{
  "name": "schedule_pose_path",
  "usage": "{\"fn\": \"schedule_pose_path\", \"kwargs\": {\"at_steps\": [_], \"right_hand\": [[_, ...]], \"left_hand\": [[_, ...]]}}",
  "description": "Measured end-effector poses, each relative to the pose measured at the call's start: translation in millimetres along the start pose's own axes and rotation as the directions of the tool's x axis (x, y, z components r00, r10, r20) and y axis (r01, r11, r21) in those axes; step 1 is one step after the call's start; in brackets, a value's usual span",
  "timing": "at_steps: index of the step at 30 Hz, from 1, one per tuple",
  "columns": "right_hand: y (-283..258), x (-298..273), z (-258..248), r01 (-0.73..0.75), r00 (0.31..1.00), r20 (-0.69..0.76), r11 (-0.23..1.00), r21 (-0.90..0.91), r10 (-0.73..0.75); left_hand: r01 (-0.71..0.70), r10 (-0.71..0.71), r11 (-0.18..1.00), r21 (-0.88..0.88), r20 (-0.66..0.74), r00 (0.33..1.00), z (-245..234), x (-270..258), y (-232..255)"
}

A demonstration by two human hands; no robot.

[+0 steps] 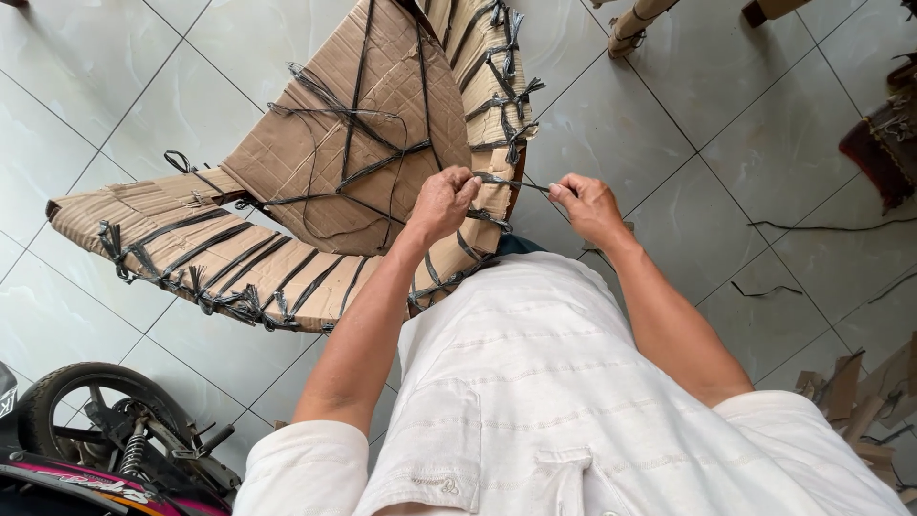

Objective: Wrapping a wooden chair frame with cardboard and securing it with plastic straps.

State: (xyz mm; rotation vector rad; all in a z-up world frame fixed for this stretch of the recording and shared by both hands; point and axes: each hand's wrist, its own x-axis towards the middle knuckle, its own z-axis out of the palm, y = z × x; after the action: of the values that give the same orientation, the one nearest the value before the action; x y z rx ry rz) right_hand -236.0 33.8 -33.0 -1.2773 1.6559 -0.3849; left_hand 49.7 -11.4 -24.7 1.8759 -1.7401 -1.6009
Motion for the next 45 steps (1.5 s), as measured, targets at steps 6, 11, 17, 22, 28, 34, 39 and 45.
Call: {"fn": "schedule_pose_path", "kwargs": {"at_steps": [6,11,17,22,28,34,39,45], "right_hand": [[-23.5,-39.4,-29.5,-0.021,1.000,0.008,0.994,0.105,0.020],[-90.3,-61.5,-67.2,0.054,0.996,0.052,0.958,0.282,-0.071],[-136.6,-38.5,-52.7,0.286,0.948,0.067,0.926,0.247,-0.310],[-132.5,-10.6,-47.9,0.142,0.989,-0.116,0.790,0.597,-0.090],[-63.8,14.5,-5.7,-0.031,1.000,0.018,0.834,0.551,0.025],[-50.9,20.2,28.4,-0.143,0.988,0.147,0.647,0.749,0.048],[-76.5,14.2,-2.5,-0.054,0.999,0.041,0.723,0.689,0.035],[-52.0,24.2,-25.1,0.117,0.813,-0.531,0.826,0.551,0.240]], "left_hand": [[-0.144,0.155,0.917,-0.373,-0.001,0.988,17.9,5.2,42.7],[-0.330,0.332,0.910,-0.252,-0.033,0.943,24.4,1.7,52.6],[-0.390,0.389,0.917,-0.085,-0.031,0.921,36.8,19.6,40.1],[-0.393,0.377,0.894,-0.214,-0.111,0.919,43.2,17.6,24.7],[-0.329,0.311,0.877,-0.350,-0.107,0.944,43.3,17.2,17.2],[-0.250,0.236,0.898,-0.363,-0.084,0.968,38.7,12.0,24.3],[-0.178,0.152,0.904,-0.389,-0.097,0.984,56.7,30.0,6.6],[-0.066,0.040,0.679,-0.731,-0.053,0.998,66.1,30.1,4.4]]}}
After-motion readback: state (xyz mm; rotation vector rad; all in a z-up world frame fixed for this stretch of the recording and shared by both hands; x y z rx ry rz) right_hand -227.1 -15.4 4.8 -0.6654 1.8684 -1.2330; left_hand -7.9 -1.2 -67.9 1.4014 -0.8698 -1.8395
